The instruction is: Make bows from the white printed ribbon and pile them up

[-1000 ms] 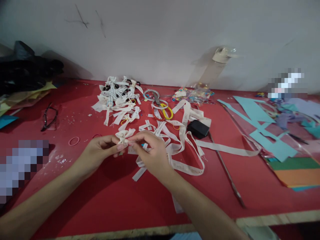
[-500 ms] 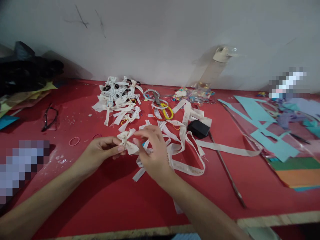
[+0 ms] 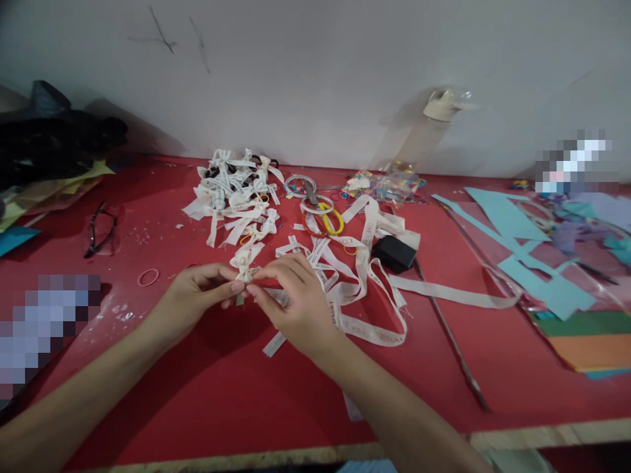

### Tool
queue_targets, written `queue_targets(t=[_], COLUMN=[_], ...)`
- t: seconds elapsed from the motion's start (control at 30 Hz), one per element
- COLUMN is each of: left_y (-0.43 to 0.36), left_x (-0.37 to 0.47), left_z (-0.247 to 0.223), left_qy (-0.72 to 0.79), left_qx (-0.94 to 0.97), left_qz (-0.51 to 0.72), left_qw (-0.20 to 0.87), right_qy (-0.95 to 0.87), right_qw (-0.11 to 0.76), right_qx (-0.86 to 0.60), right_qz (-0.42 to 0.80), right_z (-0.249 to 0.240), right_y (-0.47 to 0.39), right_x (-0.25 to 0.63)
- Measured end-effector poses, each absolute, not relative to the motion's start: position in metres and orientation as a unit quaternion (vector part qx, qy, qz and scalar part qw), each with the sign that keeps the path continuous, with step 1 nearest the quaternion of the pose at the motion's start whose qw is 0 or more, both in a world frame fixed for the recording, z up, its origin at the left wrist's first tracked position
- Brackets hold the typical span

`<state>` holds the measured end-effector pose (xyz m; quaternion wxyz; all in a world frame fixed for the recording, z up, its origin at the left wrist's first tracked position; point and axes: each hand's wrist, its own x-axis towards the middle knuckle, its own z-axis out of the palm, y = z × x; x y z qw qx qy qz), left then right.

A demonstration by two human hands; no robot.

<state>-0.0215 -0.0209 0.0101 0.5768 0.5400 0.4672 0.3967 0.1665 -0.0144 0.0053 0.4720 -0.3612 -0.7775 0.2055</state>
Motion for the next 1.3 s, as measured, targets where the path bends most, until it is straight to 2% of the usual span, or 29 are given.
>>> queue_targets(t=[0.1, 0.3, 0.4, 0.77, 1.07, 1.3], left_y=[-0.021, -0.021, -0.022, -0.018, -0.015, -0.019], left_x=[-0.023, -0.023, -0.023, -0.027, -0.029, -0.03], left_z=[0.009, 0.009, 0.009, 0.009, 0.016, 0.015], left_qy=[0.456, 0.449, 0.447, 0.439, 0.465, 0.418], left_qx=[0.534, 0.528, 0.523, 0.515, 0.59, 0.542], left_qz=[0.395, 0.386, 0.391, 0.39, 0.344, 0.349], left_qw=[0.592, 0.609, 0.612, 0.624, 0.563, 0.64], right_qy=[-0.762, -0.654, -0.621, -0.647, -0.645, -0.63], right_qw=[0.464, 0.4, 0.373, 0.349, 0.335, 0.307], right_qx=[-0.367, -0.407, -0.406, -0.401, -0.419, -0.375], right_qz=[0.263, 0.496, 0.557, 0.547, 0.544, 0.607], right_z=[0.006, 0.004, 0.004, 0.01, 0.011, 0.014], right_y=[-0.015, -0.014, -0.013, -0.01, -0.011, -0.009], right_x=[0.167, 0.168, 0.169, 0.172, 0.171, 0.173])
